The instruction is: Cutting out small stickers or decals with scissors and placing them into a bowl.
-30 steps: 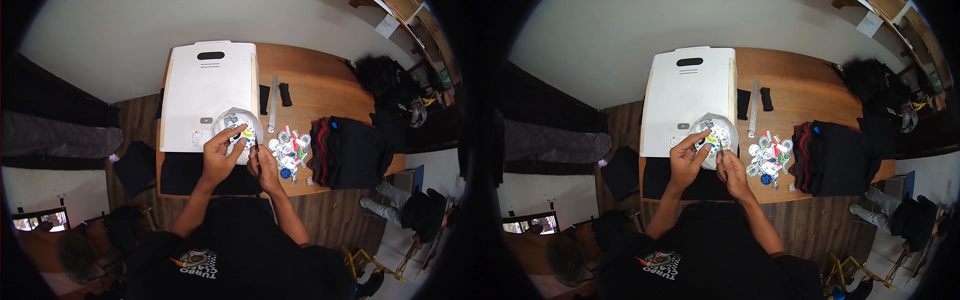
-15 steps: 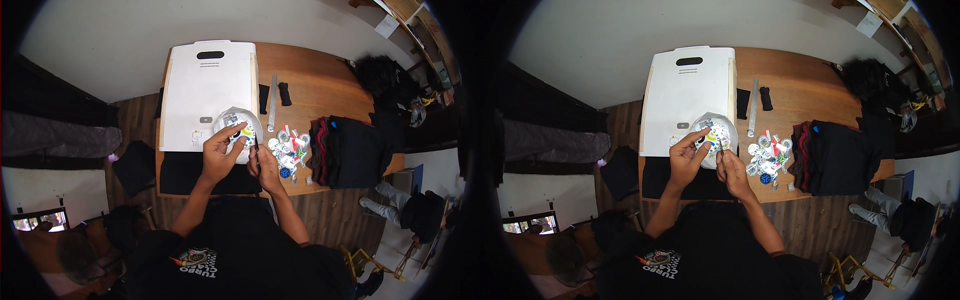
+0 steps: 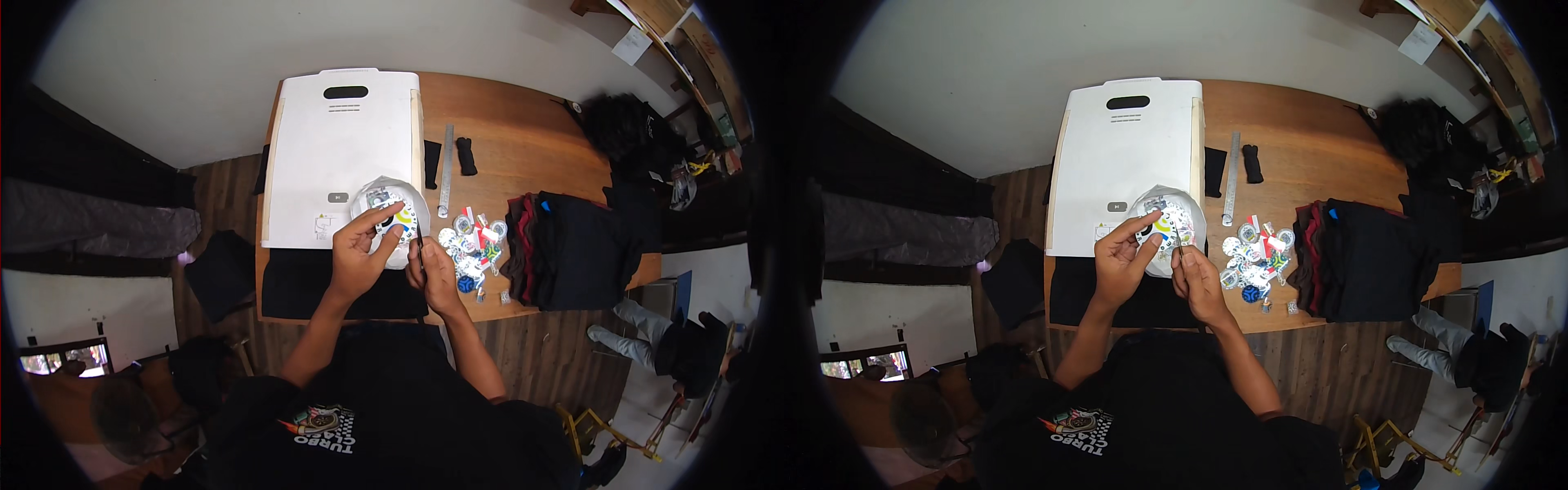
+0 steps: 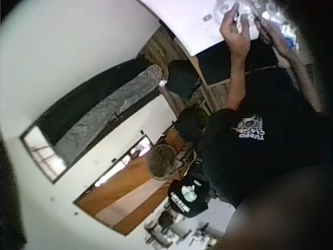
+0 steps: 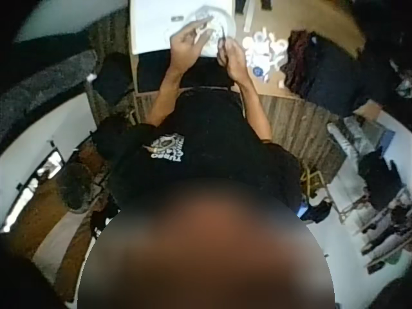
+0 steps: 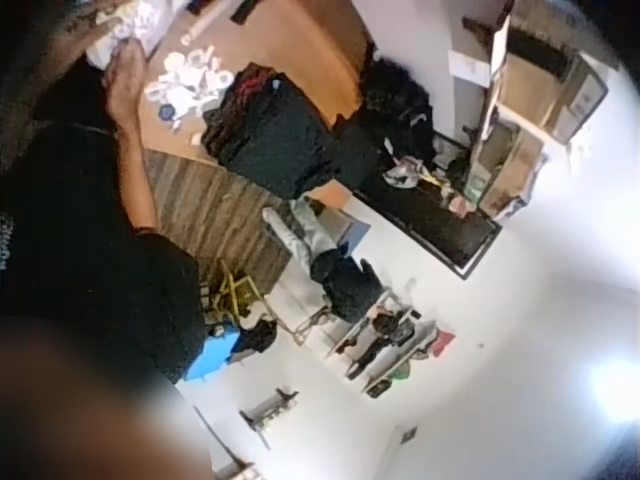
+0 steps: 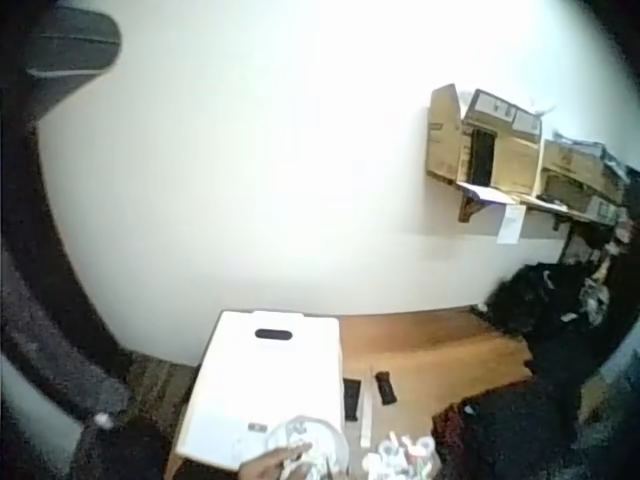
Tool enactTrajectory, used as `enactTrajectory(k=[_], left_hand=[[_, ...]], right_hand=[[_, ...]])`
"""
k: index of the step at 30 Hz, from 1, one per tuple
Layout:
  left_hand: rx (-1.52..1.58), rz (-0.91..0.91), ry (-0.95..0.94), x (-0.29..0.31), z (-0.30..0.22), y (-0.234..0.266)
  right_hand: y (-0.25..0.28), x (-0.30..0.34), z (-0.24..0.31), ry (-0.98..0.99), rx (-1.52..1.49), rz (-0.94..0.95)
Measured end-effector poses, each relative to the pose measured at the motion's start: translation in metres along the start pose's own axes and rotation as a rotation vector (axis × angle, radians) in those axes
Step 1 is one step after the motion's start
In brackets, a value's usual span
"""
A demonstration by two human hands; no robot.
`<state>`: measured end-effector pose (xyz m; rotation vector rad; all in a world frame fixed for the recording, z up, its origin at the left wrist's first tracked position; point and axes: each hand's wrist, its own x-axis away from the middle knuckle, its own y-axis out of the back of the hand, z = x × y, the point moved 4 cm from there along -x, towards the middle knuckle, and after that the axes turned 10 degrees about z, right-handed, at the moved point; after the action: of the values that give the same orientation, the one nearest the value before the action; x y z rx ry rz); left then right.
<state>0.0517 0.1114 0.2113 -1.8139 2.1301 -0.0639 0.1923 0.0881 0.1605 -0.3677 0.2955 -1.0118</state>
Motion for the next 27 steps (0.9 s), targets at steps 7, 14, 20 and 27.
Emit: enactTrajectory(k=[7,14,20,27], left_hand=[[0.005,0.003,0.001,0.0005,-0.0009,-0.0011],[-0.008,0.001,0.011,0.0006,-0.0003,-0.0006],[0.006,-0.003,0.003,0.0005,0.0008,-0.0013],[-0.008,-0.008,-0.003,0.0026,0.0014,0.0001]], right_hand=[[-0.0012,-0.0006,0.0021,0.0,0.006,-0.007],[-0.0015,-0.0008,0.0024,0.003,0.0,0.003],[-0.0004,0.0002,-0.0005,-0.008,0.0,-0.01],[-0.0004,0.0008,0.0001,-0.01,0.008,-0.009]])
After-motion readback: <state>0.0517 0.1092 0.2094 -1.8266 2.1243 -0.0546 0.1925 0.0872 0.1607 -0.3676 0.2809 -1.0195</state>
